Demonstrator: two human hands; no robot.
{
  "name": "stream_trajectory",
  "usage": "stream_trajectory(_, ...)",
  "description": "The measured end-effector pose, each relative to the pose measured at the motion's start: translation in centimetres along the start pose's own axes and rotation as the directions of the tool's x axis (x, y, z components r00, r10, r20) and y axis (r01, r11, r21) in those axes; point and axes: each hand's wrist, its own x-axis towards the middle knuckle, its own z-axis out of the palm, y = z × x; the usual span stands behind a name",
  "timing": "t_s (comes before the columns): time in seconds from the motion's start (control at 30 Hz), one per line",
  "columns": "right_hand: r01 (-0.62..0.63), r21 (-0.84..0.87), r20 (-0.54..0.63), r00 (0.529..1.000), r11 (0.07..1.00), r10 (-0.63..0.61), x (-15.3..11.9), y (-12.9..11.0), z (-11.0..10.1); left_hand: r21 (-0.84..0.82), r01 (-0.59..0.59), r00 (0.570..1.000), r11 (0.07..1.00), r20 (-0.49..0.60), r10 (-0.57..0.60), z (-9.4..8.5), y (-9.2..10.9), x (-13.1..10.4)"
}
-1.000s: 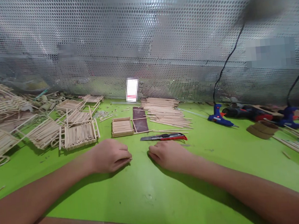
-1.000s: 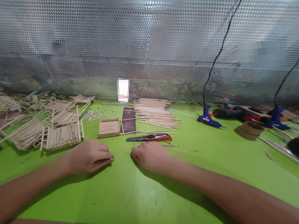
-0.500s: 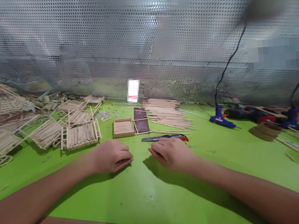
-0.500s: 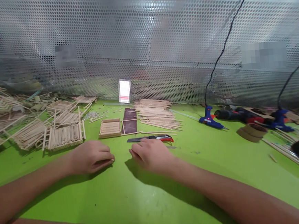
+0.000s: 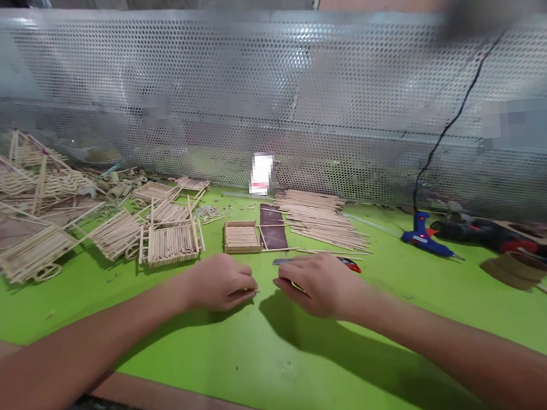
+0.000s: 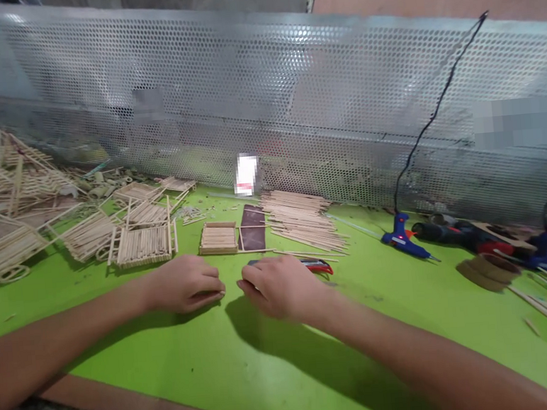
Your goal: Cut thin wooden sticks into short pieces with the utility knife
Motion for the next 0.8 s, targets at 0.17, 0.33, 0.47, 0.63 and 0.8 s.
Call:
stream_trajectory(0.17,0.166,0.005,-0.179,0.97,0.986,-0.162,6.3,-2.0,-4.3,-0.015,0.093,0.994,0.996,0.058,-0.092,-0.3,0.3,0.0)
stream_trajectory(0.33,0.197,0.064,-0.063,0.979,0.978,-0.193,15.5,-5.3,-3.8,-0.014,0.119,0.986,0.993,0.12,-0.117,-0.8,0.7,0.1)
stream_trajectory(0.47,0.169,0.065,-0.02,0.986,0.983,-0.168,19.5,-5.9,-2.3,0.004,0.093,0.989,0.996,0.117,-0.092,-0.7,0.8,0.0)
stream_trajectory(0.63,0.116,0.024,-0.037,0.993,0.993,-0.115,17.7,-3.0,-3.3,0.007,0.071,0.996,0.997,0.063,-0.071,-0.3,0.3,-0.1)
stream_trajectory(0.8,0.009,-0.16,-0.001,1.0,0.987,-0.01,11.0,2.6,-3.4,0.047,0.013,1.0,0.999,0.006,-0.013,-0.3,0.2,0.0)
